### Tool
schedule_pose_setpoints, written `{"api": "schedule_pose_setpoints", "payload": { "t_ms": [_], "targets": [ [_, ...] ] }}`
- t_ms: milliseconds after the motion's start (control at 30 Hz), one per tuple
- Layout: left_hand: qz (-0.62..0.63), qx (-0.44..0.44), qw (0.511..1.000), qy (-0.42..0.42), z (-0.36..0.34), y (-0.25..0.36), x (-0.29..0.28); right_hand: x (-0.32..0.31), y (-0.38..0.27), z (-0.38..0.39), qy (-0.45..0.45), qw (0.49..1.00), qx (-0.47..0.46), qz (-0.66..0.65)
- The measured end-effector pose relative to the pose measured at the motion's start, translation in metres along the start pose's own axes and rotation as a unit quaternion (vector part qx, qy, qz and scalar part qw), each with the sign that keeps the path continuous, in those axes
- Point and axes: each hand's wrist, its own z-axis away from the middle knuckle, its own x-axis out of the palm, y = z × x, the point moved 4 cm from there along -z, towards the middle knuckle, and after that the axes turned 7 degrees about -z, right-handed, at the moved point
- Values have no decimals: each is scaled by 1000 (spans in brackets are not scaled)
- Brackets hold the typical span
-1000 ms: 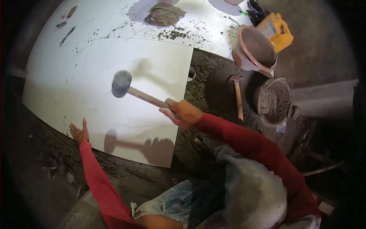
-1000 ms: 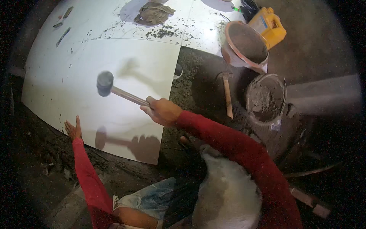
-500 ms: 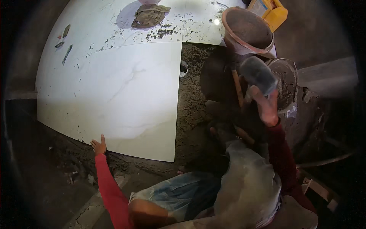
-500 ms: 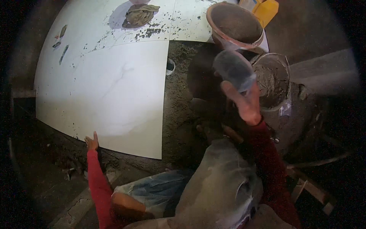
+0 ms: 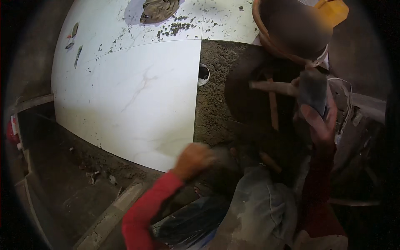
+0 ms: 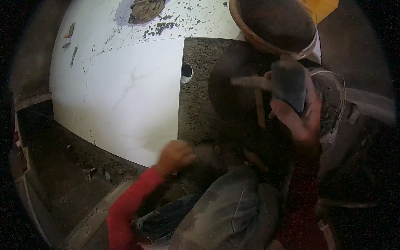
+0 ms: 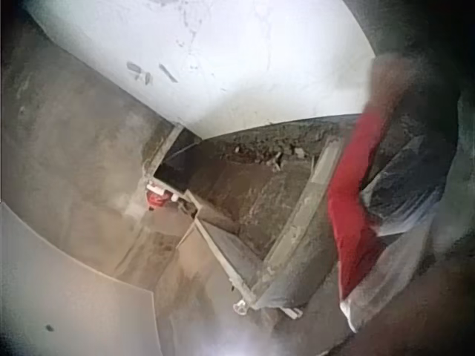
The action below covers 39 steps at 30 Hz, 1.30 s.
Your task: The person positions a large floor tile onto a mortar bed, levels it by tapping with a rubber mallet, then lifts the tile to apply more mortar with a trowel before resetting it.
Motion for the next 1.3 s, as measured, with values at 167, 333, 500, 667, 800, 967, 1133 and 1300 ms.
{"api": "schedule_pose_setpoints", "payload": {
  "t_ms": [167, 333, 500, 667, 800, 967, 1133, 1300],
  "targets": [
    [-20, 189, 982, -9, -96, 117, 105, -18, 17, 18, 65, 995, -58, -52],
    [36, 146, 989, 9, -116, 144, 121, -27, 59, 36, 168, 981, 57, -80],
    [-5, 185, 981, 51, -101, 151, 121, -27, 59, 39, 137, 989, -60, 1],
    [-43, 221, 974, 26, -93, 149, 132, -24, 45, 31, 142, 988, -7, -66],
    [-42, 209, 976, 48, -101, 154, 124, -33, 45, 30, 141, 989, -1, -45],
    [-60, 314, 947, -20, -107, 157, 107, -41, 34, 41, 156, 984, 25, -84],
    [71, 260, 960, 70, -114, 137, 67, -77, 20, 50, 142, 989, -22, 35],
    [-32, 275, 961, 19, -108, 156, 96, -82, 23, 57, 145, 987, -9, 62]
  ]
}}
